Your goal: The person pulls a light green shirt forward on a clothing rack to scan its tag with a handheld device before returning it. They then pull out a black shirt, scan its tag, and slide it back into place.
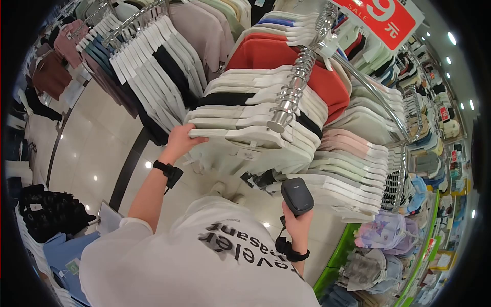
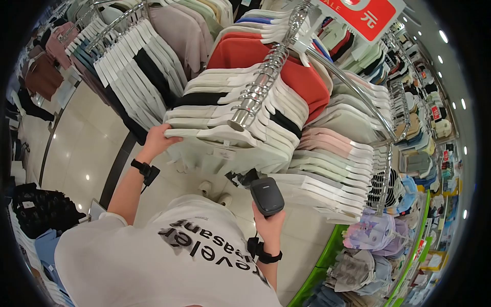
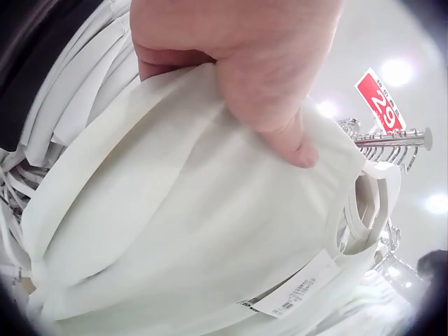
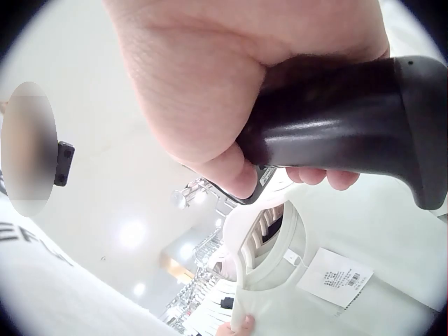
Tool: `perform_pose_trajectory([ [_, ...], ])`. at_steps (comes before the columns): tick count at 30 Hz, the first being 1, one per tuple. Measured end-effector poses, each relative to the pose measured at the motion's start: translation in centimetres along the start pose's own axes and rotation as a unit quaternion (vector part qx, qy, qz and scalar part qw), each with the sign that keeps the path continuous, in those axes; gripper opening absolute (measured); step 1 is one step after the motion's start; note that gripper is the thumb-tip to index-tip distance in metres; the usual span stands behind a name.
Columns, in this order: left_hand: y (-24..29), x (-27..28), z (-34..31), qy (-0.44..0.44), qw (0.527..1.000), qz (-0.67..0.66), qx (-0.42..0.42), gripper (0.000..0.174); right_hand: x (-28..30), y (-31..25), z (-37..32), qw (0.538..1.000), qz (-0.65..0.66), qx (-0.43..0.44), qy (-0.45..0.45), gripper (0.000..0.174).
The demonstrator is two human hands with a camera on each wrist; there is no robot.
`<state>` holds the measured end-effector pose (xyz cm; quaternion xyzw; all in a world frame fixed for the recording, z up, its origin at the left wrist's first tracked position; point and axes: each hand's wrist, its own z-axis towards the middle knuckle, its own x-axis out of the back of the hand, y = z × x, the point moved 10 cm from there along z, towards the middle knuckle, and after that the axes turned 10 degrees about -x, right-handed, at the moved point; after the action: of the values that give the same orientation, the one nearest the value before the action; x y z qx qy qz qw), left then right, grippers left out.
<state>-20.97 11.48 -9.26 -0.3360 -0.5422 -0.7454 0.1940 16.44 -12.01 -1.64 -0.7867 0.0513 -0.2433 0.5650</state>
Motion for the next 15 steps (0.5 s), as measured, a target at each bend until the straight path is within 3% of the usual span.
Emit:
perform_pose_trajectory([
  [7, -3.3, -1.0, -1.6, -0.003, 1.0, 0.009, 0.016, 0.036, -2.4, -0.4, 0.3, 1.0, 0.017, -0.003, -0.012, 0.014],
  [11, -3.7, -0.9, -3.0, 0.037, 0.999, -0.007, 0.026, 0.032, -3.9, -1.3, 0.0, 1.0, -0.014, -0.005, -0.019, 0.014],
  [15, -7.5, -3.0, -5.1, 0.022, 0.992, 0.057, 0.111, 0.032, -4.8, -0.8, -0.2, 0.998, -0.046, -0.024, -0.033, 0.013],
])
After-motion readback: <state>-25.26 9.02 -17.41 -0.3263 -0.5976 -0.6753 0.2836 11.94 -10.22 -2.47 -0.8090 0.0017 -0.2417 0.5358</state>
